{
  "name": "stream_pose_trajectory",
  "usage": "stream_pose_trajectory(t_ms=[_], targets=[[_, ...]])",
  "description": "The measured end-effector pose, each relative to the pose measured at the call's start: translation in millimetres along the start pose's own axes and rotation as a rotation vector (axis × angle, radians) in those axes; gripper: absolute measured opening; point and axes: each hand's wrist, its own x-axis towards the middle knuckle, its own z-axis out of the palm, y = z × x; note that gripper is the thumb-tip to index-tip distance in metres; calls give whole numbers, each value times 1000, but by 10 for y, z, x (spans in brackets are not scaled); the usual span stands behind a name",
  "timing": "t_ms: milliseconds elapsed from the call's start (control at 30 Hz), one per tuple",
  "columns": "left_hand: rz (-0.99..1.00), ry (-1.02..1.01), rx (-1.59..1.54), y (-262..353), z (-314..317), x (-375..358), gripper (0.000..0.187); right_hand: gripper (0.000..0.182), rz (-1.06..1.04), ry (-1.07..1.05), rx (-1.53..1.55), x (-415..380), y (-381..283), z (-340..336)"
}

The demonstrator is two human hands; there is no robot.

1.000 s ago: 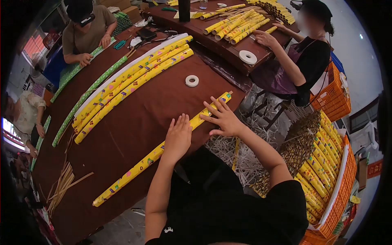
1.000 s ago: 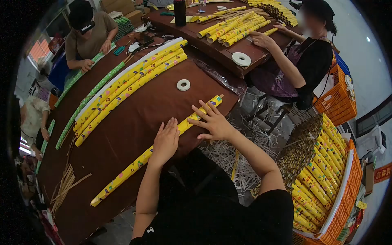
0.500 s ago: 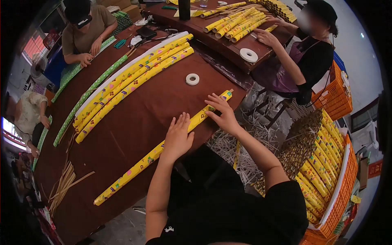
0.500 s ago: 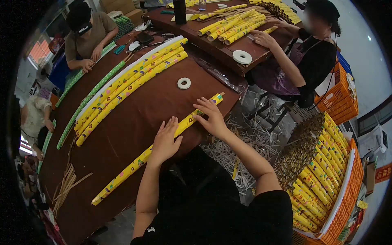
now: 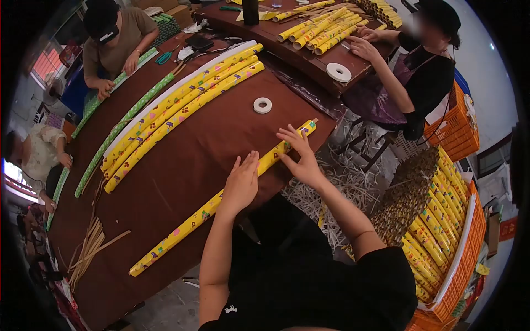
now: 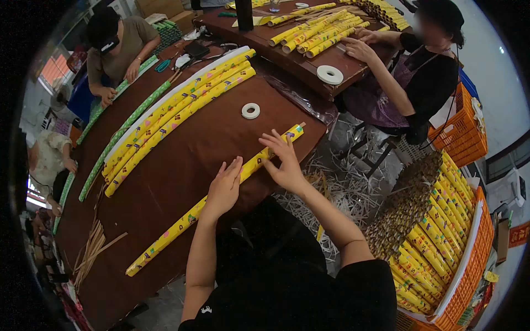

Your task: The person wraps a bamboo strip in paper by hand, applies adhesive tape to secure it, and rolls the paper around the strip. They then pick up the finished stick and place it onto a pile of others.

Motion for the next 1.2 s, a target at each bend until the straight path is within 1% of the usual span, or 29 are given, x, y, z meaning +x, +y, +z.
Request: stream_pose_trajectory(t_ms=[33, 100, 233, 300, 567, 833, 967, 1033, 1067, 1133, 1200], targets=[[4, -6, -4, -5, 2, 3, 43, 50, 30, 7, 54, -35, -125, 78], [6, -17, -7, -5, -2, -5, 43, 48, 66, 14, 55, -103, -152, 272], [13, -29, -1, 9, -26, -14, 44, 47, 83, 90, -51, -118, -163, 445], [20, -31, -2, 7, -22, -16, 44, 47, 82, 91, -75, -122, -155, 479], [11, -48, 3, -7, -32, 3, 45, 52, 64, 54, -119, -122, -132, 463], [30, -38, 1, -29, -8, -2, 46, 58, 99, -31, 26, -119, -134, 306], [14, -33, -10, -8, -10, -7, 47, 55, 126, -10, 87, -117, -114, 311], [6, -32, -12, 27, -33, -11, 47, 53, 115, 65, 60, -102, -131, 385], [-1, -29, -14, 36, -41, -9, 47, 53, 115, 66, 60, -111, -125, 418], [5, -28, 1, 12, -17, -12, 47, 52, 87, 98, -35, -129, -121, 473], [10, -25, 14, 0, -11, -14, 47, 53, 97, 78, -19, -124, -123, 443]])
